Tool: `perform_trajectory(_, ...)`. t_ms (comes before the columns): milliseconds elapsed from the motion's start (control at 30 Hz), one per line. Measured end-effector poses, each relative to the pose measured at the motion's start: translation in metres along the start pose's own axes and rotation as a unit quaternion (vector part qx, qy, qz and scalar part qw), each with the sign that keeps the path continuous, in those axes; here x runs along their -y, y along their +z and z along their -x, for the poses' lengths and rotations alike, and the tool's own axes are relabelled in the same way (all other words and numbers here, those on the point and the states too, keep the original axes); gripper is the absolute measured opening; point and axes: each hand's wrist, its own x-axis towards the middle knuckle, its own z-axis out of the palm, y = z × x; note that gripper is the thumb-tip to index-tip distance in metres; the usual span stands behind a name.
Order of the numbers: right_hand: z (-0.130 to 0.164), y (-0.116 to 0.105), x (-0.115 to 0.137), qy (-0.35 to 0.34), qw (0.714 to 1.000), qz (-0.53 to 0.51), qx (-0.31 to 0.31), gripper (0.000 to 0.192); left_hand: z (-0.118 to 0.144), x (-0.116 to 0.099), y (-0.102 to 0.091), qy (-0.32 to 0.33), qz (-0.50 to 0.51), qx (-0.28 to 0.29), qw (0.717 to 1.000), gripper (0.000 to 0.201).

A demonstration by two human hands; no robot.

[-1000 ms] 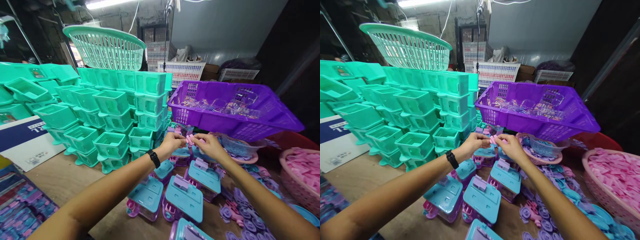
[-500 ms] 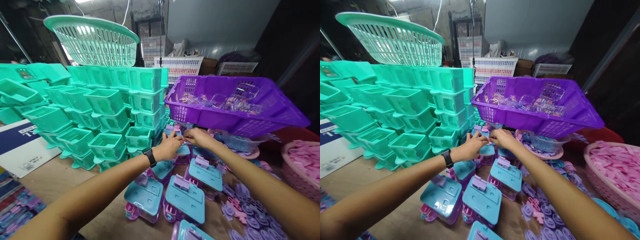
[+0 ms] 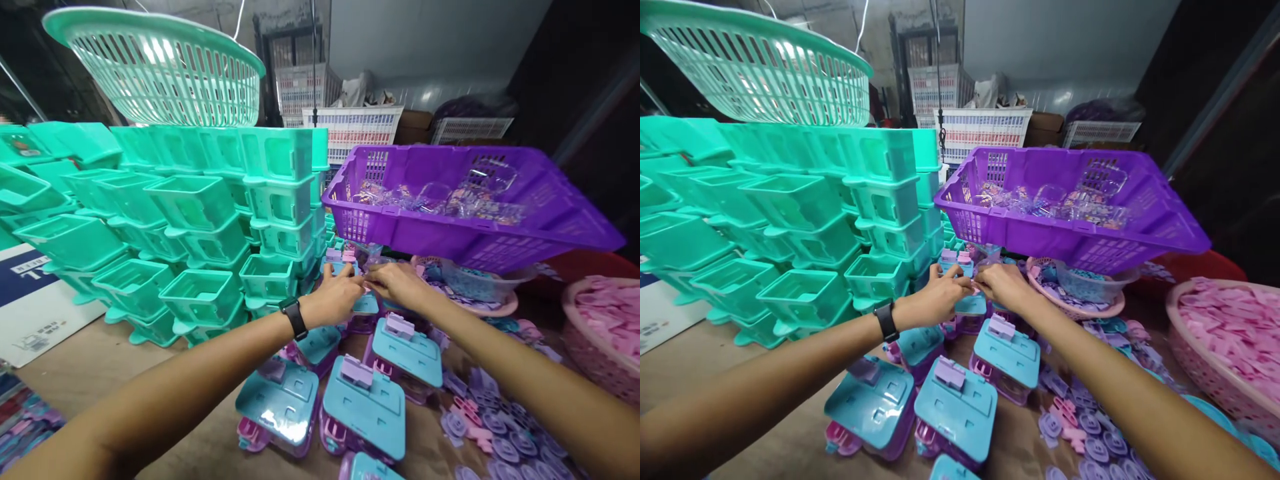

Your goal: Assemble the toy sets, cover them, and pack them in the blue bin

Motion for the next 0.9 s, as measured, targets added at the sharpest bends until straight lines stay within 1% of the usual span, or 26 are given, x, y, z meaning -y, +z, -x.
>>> perform_trajectory(67,0.001,0.001,0.004,0.020,1.000,-0.011,-0.009,0.028,0.002,-0.002,0.001,0.008,0.006,-0.003,1.000,0.038)
perform_trajectory(167,-0.001,-0.006,0.007,0.048,0.997,-0.046,-0.027,0.025,0.005,-0.002,-0.003,0.009,0.023,-0.010,1.000,0.038)
perform_trajectory(200,-0.001,-0.009,0.008,0.059,0.996,-0.063,-0.039,0.029,0.005,-0.002,-0.005,0.006,0.033,-0.016,0.999,0.038)
perform_trajectory(300,0.006,-0.023,0.011,0.099,0.981,-0.135,-0.095,0.051,0.001,-0.005,-0.012,-0.018,0.088,-0.049,0.995,0.034)
perform_trajectory(367,0.017,-0.030,0.015,0.125,0.964,-0.194,-0.131,0.066,-0.003,-0.012,-0.016,-0.034,0.148,-0.084,0.985,0.030)
perform_trajectory(433,0.030,-0.034,0.022,0.145,0.946,-0.249,-0.150,0.075,-0.006,-0.024,-0.017,-0.032,0.215,-0.113,0.970,0.035)
perform_trajectory(467,0.036,-0.035,0.025,0.154,0.937,-0.271,-0.157,0.078,-0.007,-0.031,-0.016,-0.029,0.286,-0.122,0.950,0.037)
perform_trajectory(500,0.042,-0.035,0.027,0.161,0.929,-0.290,-0.163,0.081,-0.008,-0.037,-0.015,-0.027,0.377,-0.127,0.917,0.037)
perform_trajectory(533,0.047,-0.035,0.029,0.167,0.922,-0.306,-0.170,0.084,-0.008,-0.044,-0.014,-0.028,0.472,-0.128,0.872,0.033)
perform_trajectory(567,0.052,-0.035,0.031,0.172,0.914,-0.321,-0.178,0.085,-0.008,-0.049,-0.013,-0.032,0.558,-0.126,0.820,0.027)
perform_trajectory(600,0.056,-0.035,0.031,0.175,0.908,-0.334,-0.184,0.085,-0.009,-0.054,-0.011,-0.037,0.624,-0.123,0.770,0.019)
perform_trajectory(633,0.060,-0.035,0.031,0.177,0.902,-0.344,-0.191,0.085,-0.009,-0.057,-0.010,-0.043,0.665,-0.120,0.736,0.012)
perform_trajectory(733,0.074,-0.034,0.027,0.195,0.889,-0.352,-0.218,0.081,-0.015,-0.064,-0.007,-0.066,0.697,-0.124,0.704,0.007)
perform_trajectory(833,0.089,-0.031,0.025,0.240,0.877,-0.329,-0.256,0.071,-0.026,-0.070,-0.005,-0.106,0.726,-0.153,0.662,0.008)
perform_trajectory(900,0.098,-0.027,0.026,0.265,0.872,-0.317,-0.263,0.067,-0.033,-0.074,-0.004,-0.122,0.743,-0.155,0.639,0.011)
